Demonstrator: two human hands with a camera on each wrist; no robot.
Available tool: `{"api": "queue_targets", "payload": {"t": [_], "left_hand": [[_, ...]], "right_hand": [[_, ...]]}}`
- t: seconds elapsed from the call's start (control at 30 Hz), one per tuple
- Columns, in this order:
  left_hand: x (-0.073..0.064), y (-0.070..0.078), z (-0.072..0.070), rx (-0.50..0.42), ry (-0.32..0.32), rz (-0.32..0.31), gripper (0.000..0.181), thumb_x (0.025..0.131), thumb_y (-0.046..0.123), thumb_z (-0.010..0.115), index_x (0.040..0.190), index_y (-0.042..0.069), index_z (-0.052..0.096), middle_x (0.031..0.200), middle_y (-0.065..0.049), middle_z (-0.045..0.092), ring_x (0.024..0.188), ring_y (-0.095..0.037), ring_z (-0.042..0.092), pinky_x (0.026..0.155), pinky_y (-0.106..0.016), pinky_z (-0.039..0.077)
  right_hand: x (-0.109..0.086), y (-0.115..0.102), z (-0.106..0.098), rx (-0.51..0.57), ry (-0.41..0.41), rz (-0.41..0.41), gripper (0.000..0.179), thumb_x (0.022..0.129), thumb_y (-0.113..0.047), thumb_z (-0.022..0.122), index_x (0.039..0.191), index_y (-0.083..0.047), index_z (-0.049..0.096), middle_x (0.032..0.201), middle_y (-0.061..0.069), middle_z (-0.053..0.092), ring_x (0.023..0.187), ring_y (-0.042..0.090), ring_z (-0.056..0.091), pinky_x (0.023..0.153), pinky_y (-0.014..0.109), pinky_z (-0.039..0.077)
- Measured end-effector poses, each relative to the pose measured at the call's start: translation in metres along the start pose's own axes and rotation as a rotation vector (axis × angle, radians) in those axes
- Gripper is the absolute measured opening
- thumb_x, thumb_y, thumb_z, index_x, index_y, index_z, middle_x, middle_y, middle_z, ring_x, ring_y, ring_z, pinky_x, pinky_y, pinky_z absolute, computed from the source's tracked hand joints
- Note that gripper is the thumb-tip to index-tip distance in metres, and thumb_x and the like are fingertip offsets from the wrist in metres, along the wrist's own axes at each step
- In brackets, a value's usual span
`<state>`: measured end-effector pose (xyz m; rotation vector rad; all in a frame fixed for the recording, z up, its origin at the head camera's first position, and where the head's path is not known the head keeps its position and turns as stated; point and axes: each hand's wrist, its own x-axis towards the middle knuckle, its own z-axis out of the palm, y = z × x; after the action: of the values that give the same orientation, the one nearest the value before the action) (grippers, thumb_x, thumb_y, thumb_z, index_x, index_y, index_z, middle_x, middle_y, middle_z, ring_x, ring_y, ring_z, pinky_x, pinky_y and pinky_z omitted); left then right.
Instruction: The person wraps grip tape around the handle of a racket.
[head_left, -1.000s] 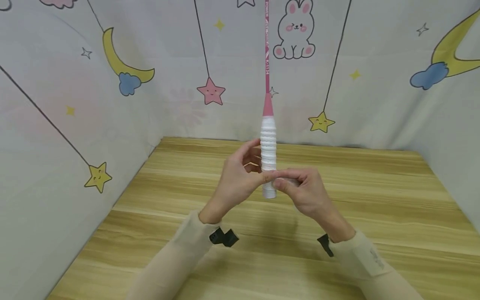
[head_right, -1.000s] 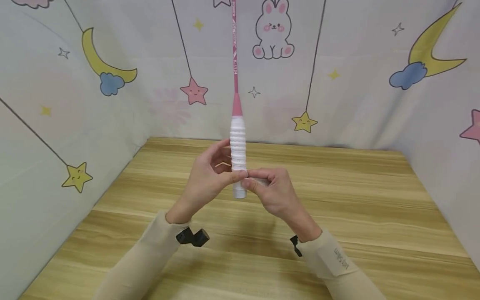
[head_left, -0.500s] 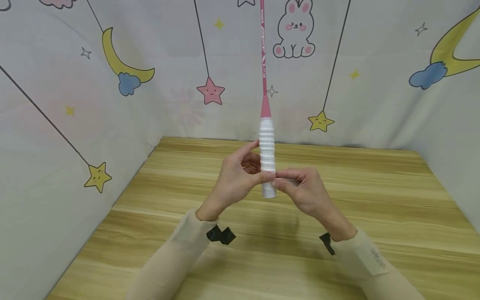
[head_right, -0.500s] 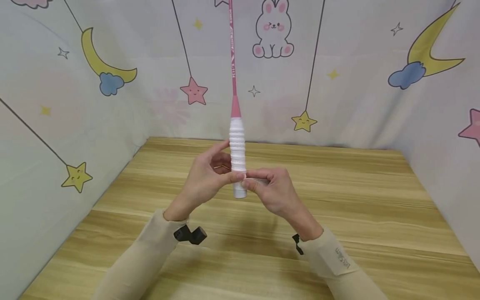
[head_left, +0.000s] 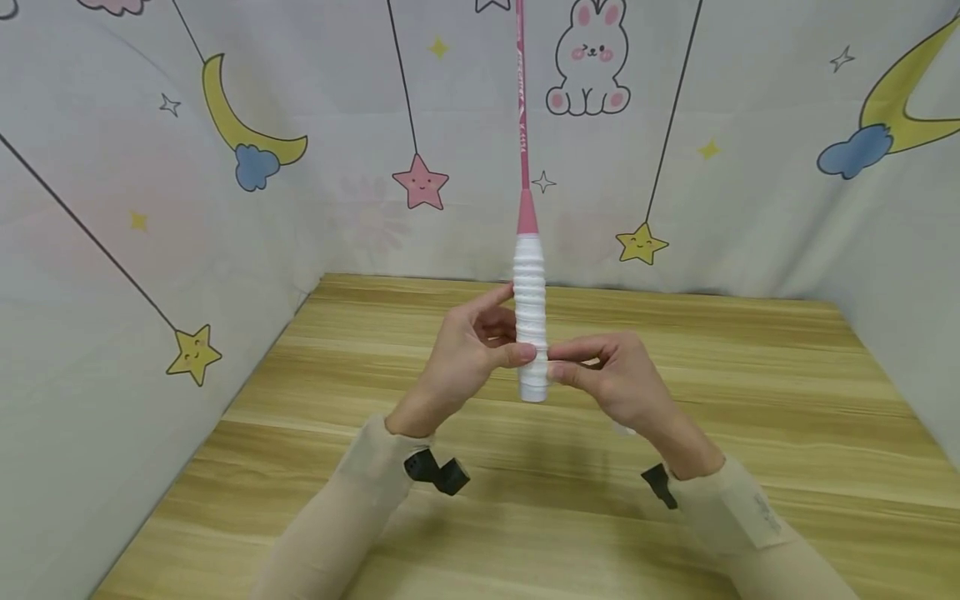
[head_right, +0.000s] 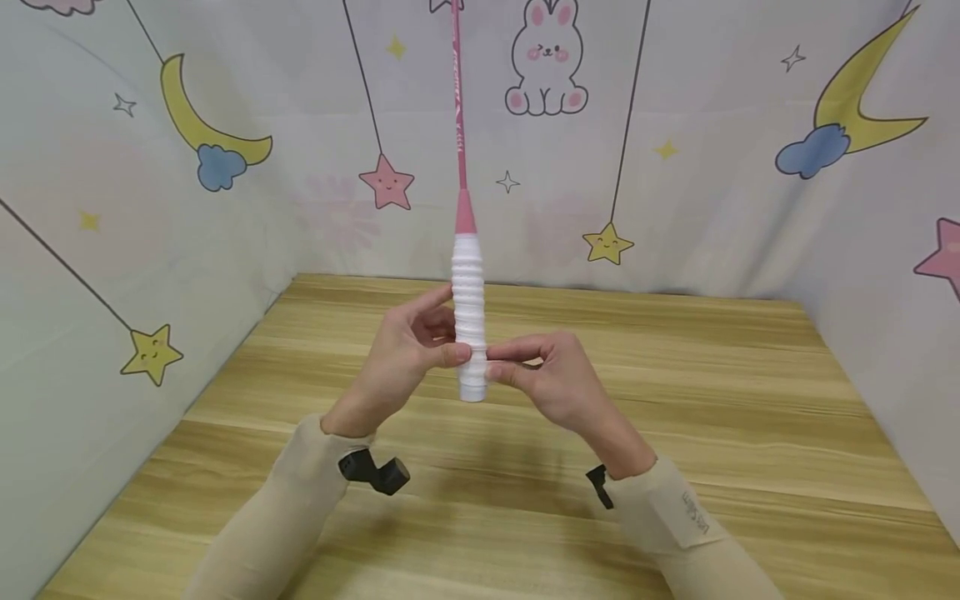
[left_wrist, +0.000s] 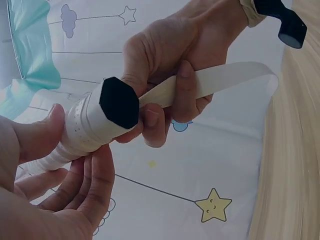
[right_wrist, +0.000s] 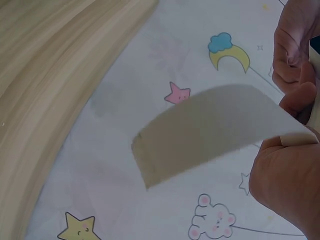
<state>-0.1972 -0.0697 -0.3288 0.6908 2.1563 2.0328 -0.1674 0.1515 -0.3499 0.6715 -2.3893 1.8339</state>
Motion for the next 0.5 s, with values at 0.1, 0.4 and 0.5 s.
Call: {"api": "queue_targets", "payload": {"t": [0.1,0.4,0.5], "left_hand": [[0.0007,-0.0015,-0.0006,-0.066,-0.02,-0.016,0.074,0.094,-0.012,0.075,0.162,0.003,0.05,0.108,-0.014,0.074,0.096,-0.015,0.07,0.083,-0.026,0.061],[-0.0005,-0.0018,-0.0025,-0.154,-0.096,-0.018,0.068,0.099,-0.012,0.067,0.163,0.002,0.048,0.107,0.003,0.074,0.098,-0.013,0.071,0.086,-0.026,0.06],[-0.0019,-0.0012,-0.0023,-0.17,-0.114,-0.013,0.064,0.102,-0.011,0.065,0.162,0.002,0.049,0.113,-0.002,0.077,0.1,-0.013,0.073,0.089,-0.027,0.06]], "right_hand": [[0.0006,0.0013,-0.0018,0.033,-0.004,0.049,0.02,0.096,-0.003,0.081,0.111,0.011,0.08,0.109,0.017,0.084,0.095,0.004,0.077,0.081,0.025,0.063],[0.0028,0.007,-0.0036,0.123,-0.057,0.077,0.045,0.097,-0.024,0.085,0.118,0.014,0.077,0.101,-0.019,0.083,0.103,0.006,0.075,0.092,0.027,0.06],[0.0035,0.0098,-0.0038,0.186,-0.096,0.053,0.043,0.098,-0.027,0.083,0.119,0.01,0.078,0.103,-0.017,0.083,0.102,0.005,0.076,0.09,0.025,0.061]]}}
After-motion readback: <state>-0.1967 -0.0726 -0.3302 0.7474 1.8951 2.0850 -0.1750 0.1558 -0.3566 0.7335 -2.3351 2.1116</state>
